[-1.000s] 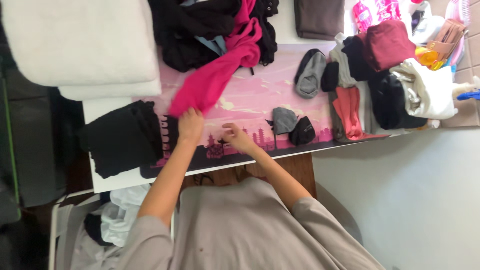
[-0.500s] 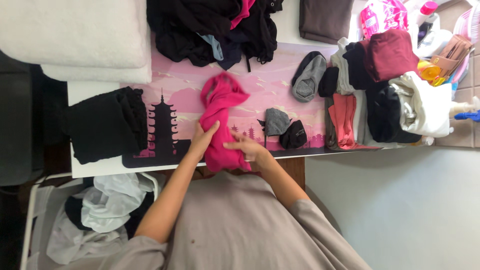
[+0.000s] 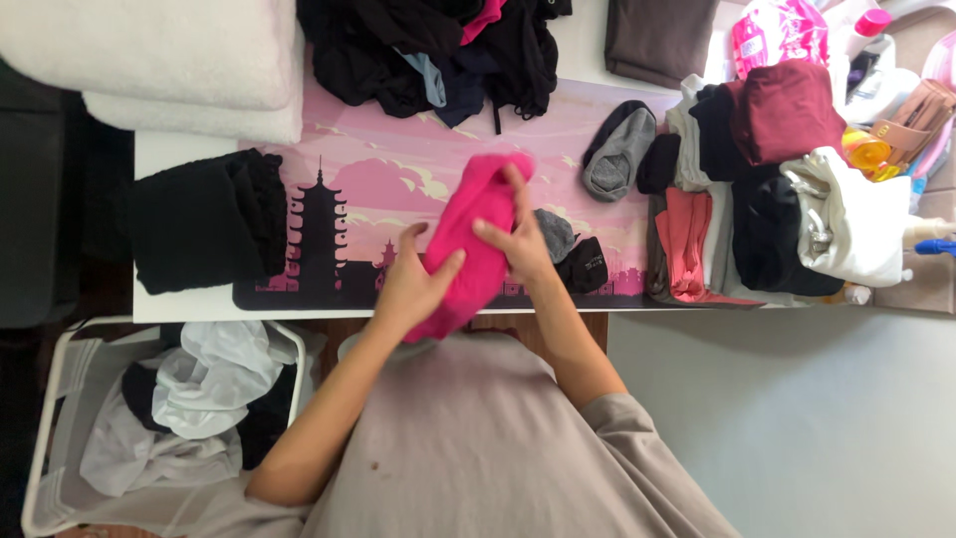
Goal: The person folds multiple items of clothing, including black and pink garments, by hand on a desk and arranges them into separate stacks.
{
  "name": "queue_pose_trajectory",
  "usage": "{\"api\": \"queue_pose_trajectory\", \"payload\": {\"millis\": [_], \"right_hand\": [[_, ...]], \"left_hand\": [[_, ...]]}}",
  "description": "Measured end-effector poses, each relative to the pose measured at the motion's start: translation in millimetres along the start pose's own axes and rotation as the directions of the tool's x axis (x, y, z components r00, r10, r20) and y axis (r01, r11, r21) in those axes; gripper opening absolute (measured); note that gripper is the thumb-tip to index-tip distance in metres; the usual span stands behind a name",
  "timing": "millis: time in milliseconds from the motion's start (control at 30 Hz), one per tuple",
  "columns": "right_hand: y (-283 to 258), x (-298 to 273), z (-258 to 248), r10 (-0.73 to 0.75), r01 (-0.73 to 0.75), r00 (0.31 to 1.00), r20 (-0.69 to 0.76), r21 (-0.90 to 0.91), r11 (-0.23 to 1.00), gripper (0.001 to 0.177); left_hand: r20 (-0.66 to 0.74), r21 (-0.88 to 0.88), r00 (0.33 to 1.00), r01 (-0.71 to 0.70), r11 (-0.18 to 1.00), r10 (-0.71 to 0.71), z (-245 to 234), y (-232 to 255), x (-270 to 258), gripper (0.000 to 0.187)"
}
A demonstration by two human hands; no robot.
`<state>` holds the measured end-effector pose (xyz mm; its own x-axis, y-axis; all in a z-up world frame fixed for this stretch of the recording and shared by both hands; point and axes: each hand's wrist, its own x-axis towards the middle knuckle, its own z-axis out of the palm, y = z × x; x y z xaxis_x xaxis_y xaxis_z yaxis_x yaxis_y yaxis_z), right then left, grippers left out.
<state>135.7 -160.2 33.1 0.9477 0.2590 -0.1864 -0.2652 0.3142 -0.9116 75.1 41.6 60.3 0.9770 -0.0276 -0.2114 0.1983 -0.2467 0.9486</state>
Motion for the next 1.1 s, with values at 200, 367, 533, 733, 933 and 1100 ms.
{"api": "queue_pose_trajectory", "payload": {"millis": [200, 367, 533, 733, 933, 1100], "right_hand": [[-25, 12, 21, 0.228, -0.157, 0.944, -0.237, 0.287, 0.945, 0.063], [2, -16, 14, 0.657, -0.612, 0.752, 0.053, 0.426, 0.667, 0.076], [-11, -49, 14, 0.553, -0.59, 0.8, 0.233, 0.475, 0.653, 0.054], [-48, -41, 7, 0.369, -0.376, 0.914, 0.171, 0.702, 0.605, 0.05], [-70, -40, 17, 0.493, -0.452, 0.866, 0.077, 0.543, 0.708, 0.053], [-82, -47, 37, 0.567, -0.459, 0.819, 0.093, 0.699, 0.548, 0.049]], "left_hand": [[0.469, -0.538, 0.821, 0.557, 0.632, -0.324, -11, -9, 6, 0.056], [0.468, -0.375, 0.831, 0.496, 0.784, -0.302, -15, -10, -1, 0.05], [0.275, 0.226, 0.949, 0.09, 0.97, -0.152, -33, 29, -22, 0.051], [0.301, -0.204, 0.953, 0.022, 0.979, 0.041, -42, 62, -17, 0.052], [0.586, -0.303, 0.811, 0.205, 0.931, 0.013, -48, 48, -12, 0.07], [0.687, -0.496, 0.726, 0.493, 0.715, -0.024, -42, 37, -9, 0.078]]}}
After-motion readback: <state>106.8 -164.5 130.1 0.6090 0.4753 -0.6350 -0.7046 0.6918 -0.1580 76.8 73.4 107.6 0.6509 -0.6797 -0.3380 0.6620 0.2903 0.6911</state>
